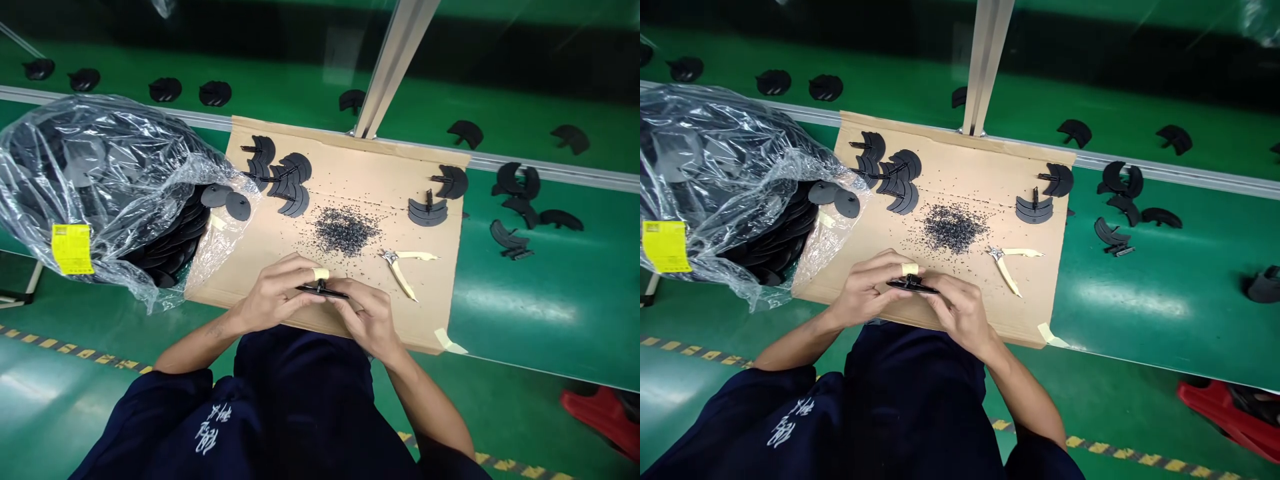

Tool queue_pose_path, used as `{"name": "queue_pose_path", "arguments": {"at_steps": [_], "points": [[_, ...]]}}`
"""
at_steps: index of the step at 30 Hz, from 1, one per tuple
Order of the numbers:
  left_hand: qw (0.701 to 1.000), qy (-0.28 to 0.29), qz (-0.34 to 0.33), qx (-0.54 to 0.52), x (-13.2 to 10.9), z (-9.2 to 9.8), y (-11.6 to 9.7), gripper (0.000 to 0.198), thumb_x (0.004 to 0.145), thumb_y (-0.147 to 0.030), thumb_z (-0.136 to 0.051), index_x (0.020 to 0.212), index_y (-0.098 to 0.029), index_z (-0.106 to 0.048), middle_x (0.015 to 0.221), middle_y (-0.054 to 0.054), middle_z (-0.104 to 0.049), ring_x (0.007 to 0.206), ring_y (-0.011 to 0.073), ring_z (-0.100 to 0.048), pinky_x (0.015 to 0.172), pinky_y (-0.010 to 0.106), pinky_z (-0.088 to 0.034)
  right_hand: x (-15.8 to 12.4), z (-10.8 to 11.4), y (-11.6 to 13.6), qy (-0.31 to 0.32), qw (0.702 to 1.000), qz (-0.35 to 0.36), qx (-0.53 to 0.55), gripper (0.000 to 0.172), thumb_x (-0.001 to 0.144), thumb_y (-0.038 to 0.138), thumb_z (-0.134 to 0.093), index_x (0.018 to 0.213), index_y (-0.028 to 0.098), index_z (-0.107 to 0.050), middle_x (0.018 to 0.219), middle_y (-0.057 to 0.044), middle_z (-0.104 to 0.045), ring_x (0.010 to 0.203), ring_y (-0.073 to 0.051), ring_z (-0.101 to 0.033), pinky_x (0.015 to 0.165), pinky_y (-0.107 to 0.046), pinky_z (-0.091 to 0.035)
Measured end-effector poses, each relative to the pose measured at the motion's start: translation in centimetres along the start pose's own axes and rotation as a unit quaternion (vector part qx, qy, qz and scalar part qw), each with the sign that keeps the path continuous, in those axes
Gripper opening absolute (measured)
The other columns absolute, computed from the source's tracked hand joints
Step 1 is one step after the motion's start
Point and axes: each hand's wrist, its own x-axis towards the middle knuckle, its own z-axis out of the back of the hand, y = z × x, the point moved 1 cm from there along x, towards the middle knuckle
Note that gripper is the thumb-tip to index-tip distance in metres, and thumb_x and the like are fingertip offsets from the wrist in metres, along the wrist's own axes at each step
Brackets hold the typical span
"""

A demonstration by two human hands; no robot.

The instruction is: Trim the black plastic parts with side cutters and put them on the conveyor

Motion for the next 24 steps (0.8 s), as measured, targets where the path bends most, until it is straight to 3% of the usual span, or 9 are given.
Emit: {"name": "queue_pose_path", "arguments": {"at_steps": [7,15,18,21,24], "points": [[0.999,-0.039,-0.029,-0.014,0.1,-0.6,-0.6,0.027,0.092,-0.026,-0.075,0.117,-0.018,-0.072,0.093,0.008,-0.077,0.083,0.0164,-0.07,0.074,0.031,-0.057,-0.5,0.1,0.1,0.003,1.0,-0.005,0.009,0.015,0.098,0.021,-0.064,0.11,0.021,-0.074,0.094,-0.005,-0.08,0.083,-0.017,-0.077,0.075,-0.026,-0.063],[0.998,-0.037,-0.024,-0.035,0.1,-0.9,-0.4,0.03,0.09,-0.03,-0.077,0.117,-0.018,-0.072,0.091,0.007,-0.076,0.084,0.0167,-0.07,0.076,0.031,-0.058,-0.7,-0.7,-0.5,-0.013,0.997,0.004,0.076,0.016,0.098,0.02,-0.065,0.11,0.022,-0.074,0.1,-0.005,-0.081,0.086,-0.017,-0.078,0.078,-0.027,-0.064],[0.998,-0.007,0.008,-0.06,0.0,-1.0,-0.3,0.032,0.093,-0.035,-0.073,0.12,-0.018,-0.072,0.098,0.009,-0.075,0.093,0.0186,-0.07,0.081,0.033,-0.059,-0.8,-0.7,-0.8,-0.016,0.996,-0.014,0.081,0.015,0.098,0.022,-0.065,0.11,0.022,-0.074,0.101,-0.005,-0.08,0.089,-0.018,-0.078,0.081,-0.029,-0.064],[0.997,-0.001,0.04,-0.067,-0.4,-1.0,-0.1,0.027,0.097,-0.027,-0.069,0.122,-0.018,-0.072,0.102,0.01,-0.073,0.096,0.0174,-0.07,0.08,0.029,-0.059,-0.9,1.1,-1.2,0.021,1.0,-0.014,-0.006,0.026,0.098,0.026,-0.065,0.123,0.024,-0.07,0.116,-0.009,-0.077,0.107,-0.023,-0.074,0.092,-0.039,-0.063],[0.997,-0.032,0.06,-0.047,-0.7,-0.8,0.3,0.026,0.093,-0.025,-0.074,0.118,-0.017,-0.073,0.095,0.007,-0.073,0.085,0.015,-0.07,0.074,0.027,-0.058,-1.3,4.6,-2.8,0.016,0.971,-0.028,-0.236,0.048,0.095,0.037,-0.069,0.141,0.025,-0.059,0.14,-0.015,-0.064,0.134,-0.034,-0.058,0.112,-0.06,-0.049]]}}
